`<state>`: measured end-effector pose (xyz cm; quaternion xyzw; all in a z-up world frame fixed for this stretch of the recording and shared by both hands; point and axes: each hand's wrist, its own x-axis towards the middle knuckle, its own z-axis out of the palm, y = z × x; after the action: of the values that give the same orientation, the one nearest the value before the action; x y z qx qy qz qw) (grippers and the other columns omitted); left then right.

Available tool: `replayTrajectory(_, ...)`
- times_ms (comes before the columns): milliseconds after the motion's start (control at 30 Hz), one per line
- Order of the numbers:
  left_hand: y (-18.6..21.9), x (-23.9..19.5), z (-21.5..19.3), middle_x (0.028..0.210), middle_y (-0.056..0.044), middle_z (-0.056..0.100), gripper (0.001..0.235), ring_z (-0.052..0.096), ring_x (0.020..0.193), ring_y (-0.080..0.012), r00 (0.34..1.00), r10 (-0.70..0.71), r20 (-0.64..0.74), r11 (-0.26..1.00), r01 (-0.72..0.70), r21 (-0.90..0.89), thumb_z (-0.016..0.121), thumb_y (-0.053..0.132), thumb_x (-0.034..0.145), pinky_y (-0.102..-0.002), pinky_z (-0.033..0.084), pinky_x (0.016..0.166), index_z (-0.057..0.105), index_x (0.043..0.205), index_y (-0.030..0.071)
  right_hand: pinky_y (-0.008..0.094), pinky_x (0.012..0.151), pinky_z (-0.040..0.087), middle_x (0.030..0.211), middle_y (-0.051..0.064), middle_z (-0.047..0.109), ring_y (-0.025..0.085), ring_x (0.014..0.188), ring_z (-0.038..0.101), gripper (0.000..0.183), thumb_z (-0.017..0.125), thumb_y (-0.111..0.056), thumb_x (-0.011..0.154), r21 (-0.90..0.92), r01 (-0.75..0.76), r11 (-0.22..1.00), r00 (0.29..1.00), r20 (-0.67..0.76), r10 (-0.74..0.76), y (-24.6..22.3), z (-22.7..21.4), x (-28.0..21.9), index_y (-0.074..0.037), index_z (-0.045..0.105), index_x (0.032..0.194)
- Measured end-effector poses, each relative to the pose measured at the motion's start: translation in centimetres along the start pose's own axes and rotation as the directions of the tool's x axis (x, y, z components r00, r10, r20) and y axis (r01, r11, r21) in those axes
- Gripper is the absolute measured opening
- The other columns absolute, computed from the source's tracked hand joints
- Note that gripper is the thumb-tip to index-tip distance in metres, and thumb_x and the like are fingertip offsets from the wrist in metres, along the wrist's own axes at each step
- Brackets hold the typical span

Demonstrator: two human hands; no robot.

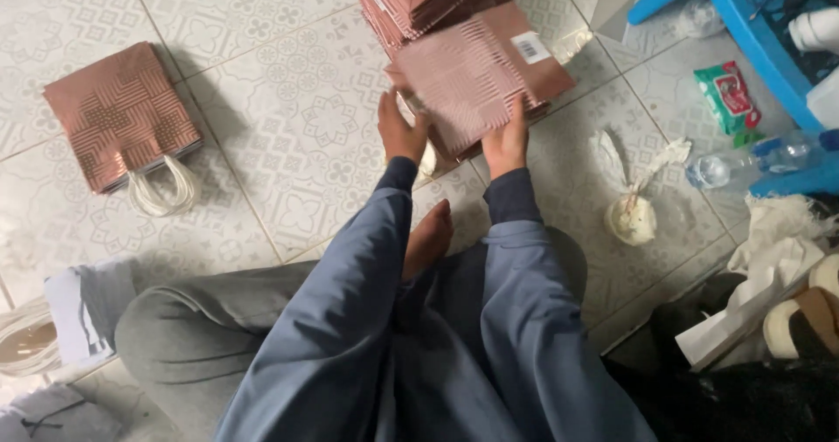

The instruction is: The person sits on the floor and assembles patterned paper gift bags. They attach white paper tags to the handles using a small wooden stick to apply adhesive from a bowl, then fold and press the bags closed before stacking them.

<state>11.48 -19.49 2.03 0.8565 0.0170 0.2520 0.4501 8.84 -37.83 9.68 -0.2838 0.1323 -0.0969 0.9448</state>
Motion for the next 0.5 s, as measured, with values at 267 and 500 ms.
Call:
replayTrajectory(267, 5.2, 1.8, -1.5, 0.130, -0.011, 0.065, 0.071, 0.075, 0.100, -0.0214, 0.858, -0.366, 0.362, 0.637, 0.514, -0.575, 0.056, 0.001, 0.091, -0.032, 0.060, 0.079, 0.033, 0.156, 0.015, 0.058, 0.126, 0.031, 0.160, 0.023, 0.044, 0.042, 0.147, 0.042, 0.069, 0.043, -0.045, 0.102, 0.154, -0.181, 0.971, 0.983, 0.055, 0.175, -4.0, 0.8, 1.4, -0.002, 0.040, 0.157)
replayTrajectory(500, 6.4, 2.8, 0.0, 0.128, -0.010, 0.073, 0.063, 0.070, 0.118, -0.0213, 0.872, -0.434, 0.226, 0.714, 0.485, -0.505, 0.054, -0.001, 0.090, -0.033, 0.059, 0.096, 0.046, 0.150, 0.015, 0.053, 0.112, 0.051, 0.139, 0.021, 0.062, 0.037, 0.126, 0.061, 0.063, 0.049, -0.042, 0.101, 0.117, -0.113, 0.987, 0.993, -0.024, 0.117, -4.3, 0.1, 1.7, 0.001, 0.050, 0.147)
